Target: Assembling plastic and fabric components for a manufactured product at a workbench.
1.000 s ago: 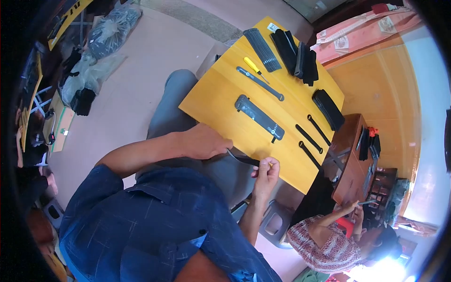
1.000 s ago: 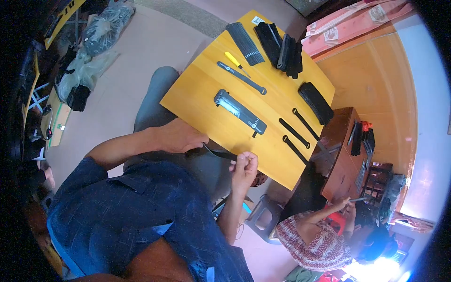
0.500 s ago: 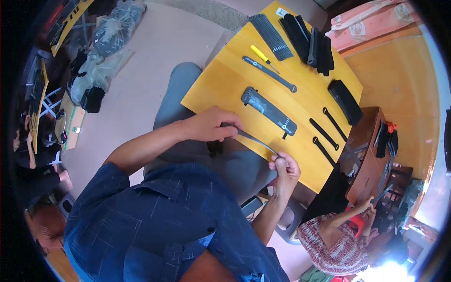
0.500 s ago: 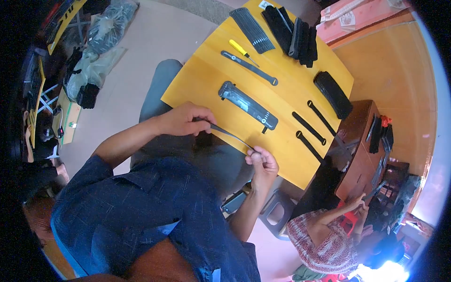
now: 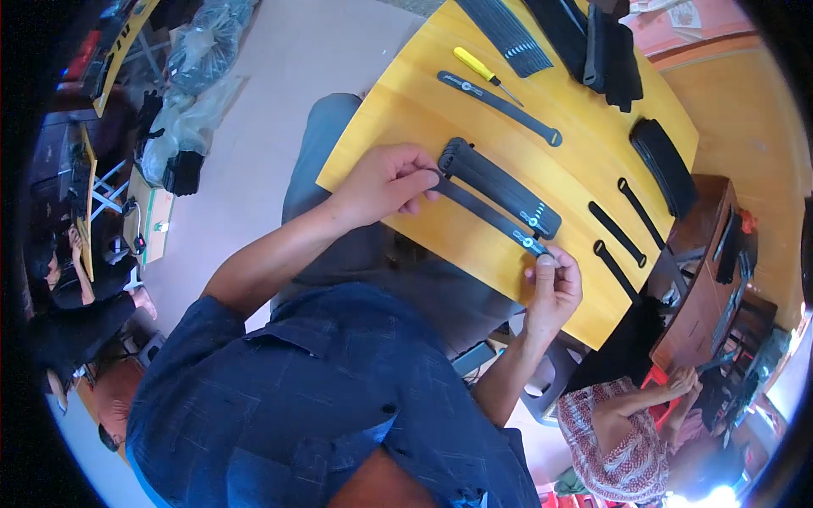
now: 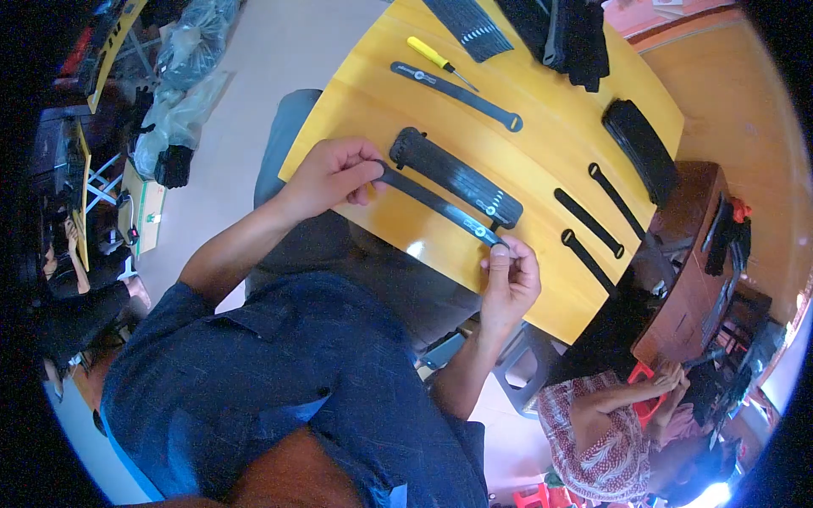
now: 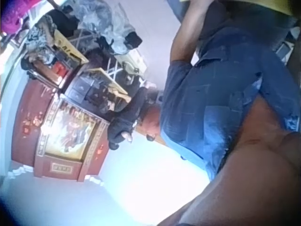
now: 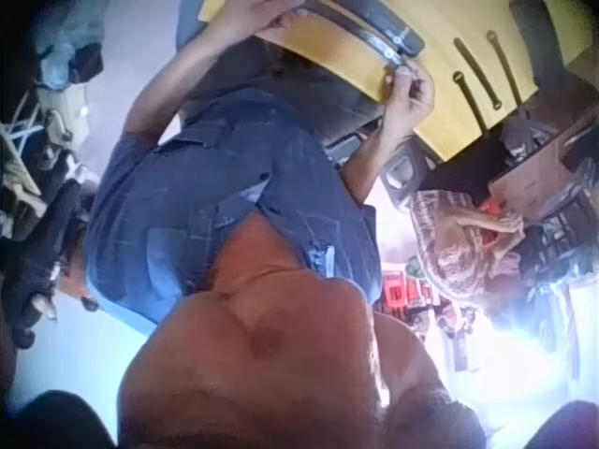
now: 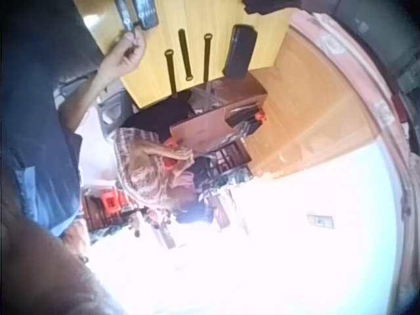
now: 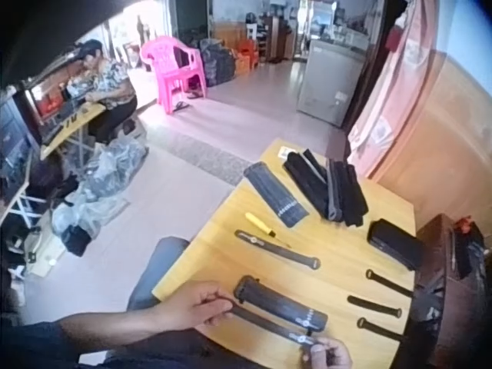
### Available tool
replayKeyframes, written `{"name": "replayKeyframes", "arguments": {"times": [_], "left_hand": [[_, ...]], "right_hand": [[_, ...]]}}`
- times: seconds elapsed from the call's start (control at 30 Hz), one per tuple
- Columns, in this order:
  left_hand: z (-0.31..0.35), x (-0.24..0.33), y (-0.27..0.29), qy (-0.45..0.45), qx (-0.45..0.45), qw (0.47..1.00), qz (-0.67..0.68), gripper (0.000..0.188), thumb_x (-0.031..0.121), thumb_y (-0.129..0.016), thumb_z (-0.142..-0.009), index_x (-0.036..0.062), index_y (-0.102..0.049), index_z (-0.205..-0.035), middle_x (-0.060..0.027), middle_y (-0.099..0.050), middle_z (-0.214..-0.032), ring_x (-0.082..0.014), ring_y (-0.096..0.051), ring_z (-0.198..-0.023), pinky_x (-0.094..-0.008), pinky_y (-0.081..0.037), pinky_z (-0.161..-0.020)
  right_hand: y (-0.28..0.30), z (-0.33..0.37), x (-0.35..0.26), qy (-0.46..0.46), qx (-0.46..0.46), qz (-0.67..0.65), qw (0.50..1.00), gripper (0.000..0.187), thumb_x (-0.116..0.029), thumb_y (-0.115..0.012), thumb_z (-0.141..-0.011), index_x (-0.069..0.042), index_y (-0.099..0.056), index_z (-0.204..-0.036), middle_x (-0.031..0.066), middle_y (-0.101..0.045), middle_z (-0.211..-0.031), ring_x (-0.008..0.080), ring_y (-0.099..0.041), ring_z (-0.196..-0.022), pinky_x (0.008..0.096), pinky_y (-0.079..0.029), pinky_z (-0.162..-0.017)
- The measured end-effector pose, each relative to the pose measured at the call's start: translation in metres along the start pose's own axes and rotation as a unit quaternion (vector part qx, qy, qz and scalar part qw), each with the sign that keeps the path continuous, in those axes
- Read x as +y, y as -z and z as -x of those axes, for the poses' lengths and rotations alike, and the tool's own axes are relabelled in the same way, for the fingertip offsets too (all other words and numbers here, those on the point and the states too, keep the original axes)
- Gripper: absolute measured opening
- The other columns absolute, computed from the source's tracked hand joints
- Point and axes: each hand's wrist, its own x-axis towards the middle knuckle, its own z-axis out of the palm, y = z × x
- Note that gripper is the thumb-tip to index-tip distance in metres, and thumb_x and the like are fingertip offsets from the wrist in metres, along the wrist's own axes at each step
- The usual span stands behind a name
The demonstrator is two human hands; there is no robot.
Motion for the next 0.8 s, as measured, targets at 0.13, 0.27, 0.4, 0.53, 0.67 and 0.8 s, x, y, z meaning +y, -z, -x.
{"name": "replayKeyframes", "arguments": {"times": [0.13, 0.27, 0.4, 0.53, 0.67, 0.8], "left_hand": [[-0.012, -0.004, 0.002, -0.006, 0.052, 0.996, -0.065, 0.015, 0.013, -0.063, -0.102, 0.0009, -0.071, -0.104, -0.0054, -0.073, -0.083, -0.0086, -0.066, -0.067, -0.024, -0.055, -0.059], [-0.016, -0.002, -0.005, -0.038, 0.078, 0.994, -0.063, 0.015, 0.011, -0.062, -0.101, -0.0009, -0.071, -0.097, -0.0055, -0.072, -0.081, -0.0096, -0.067, -0.067, -0.0234, -0.054, -0.059], [-0.02, -0.007, -0.003, -0.033, 0.075, 0.992, -0.101, 0.013, 0.012, -0.065, -0.102, -0.0003, -0.069, -0.102, -0.0039, -0.071, -0.08, -0.0052, -0.064, -0.067, -0.0224, -0.054, -0.059], [-0.023, -0.007, -0.003, -0.055, 0.075, 0.985, -0.145, 0.013, 0.011, -0.066, -0.101, -0.0003, -0.07, -0.095, -0.0023, -0.069, -0.076, -0.0049, -0.061, -0.066, -0.0225, -0.051, -0.058], [-0.026, -0.005, -0.003, -0.049, 0.077, 0.979, -0.182, 0.015, 0.01, -0.067, -0.1, -0.0001, -0.069, -0.09, -0.0006, -0.066, -0.07, -0.0039, -0.059, -0.062, -0.0221, -0.047, -0.056], [-0.029, -0.005, -0.004, -0.054, 0.084, 0.975, -0.199, 0.016, 0.01, -0.068, -0.099, 0.0002, -0.069, -0.086, 0.0003, -0.064, -0.066, -0.0034, -0.056, -0.059, -0.0226, -0.044, -0.053]], "right_hand": [[0.001, -0.01, 0.005, -0.001, 0.001, -0.018, 1.0, 0.013, -0.005, -0.07, -0.099, -0.001, -0.066, -0.11, 0.0011, -0.067, -0.086, 0.0066, -0.06, -0.069, 0.019, -0.048, -0.062], [0.001, -0.016, 0.011, 0.003, 0.019, -0.006, 1.0, 0.014, -0.008, -0.071, -0.099, -0.002, -0.066, -0.111, 0.0006, -0.069, -0.086, 0.0049, -0.06, -0.067, 0.0176, -0.045, -0.059], [0.0, -0.019, 0.006, -0.012, 0.04, 0.035, 0.999, 0.011, -0.003, -0.069, -0.099, 0.0, -0.067, -0.109, 0.0011, -0.067, -0.085, 0.006, -0.058, -0.069, 0.0192, -0.047, -0.061], [0.001, -0.018, 0.005, -0.014, 0.044, 0.036, 0.998, 0.011, -0.003, -0.069, -0.099, 0.0, -0.067, -0.109, 0.0008, -0.066, -0.085, 0.0058, -0.058, -0.067, 0.019, -0.047, -0.06], [0.002, -0.018, 0.009, -0.026, 0.047, 0.012, 0.998, 0.01, -0.003, -0.069, -0.099, 0.0, -0.067, -0.107, 0.0007, -0.066, -0.084, 0.0058, -0.057, -0.067, 0.0191, -0.046, -0.059], [0.0, -0.018, 0.005, -0.027, 0.052, 0.025, 0.998, 0.009, -0.003, -0.07, -0.098, 0.0, -0.067, -0.106, 0.0008, -0.066, -0.083, 0.0057, -0.057, -0.066, 0.0193, -0.046, -0.057]]}}
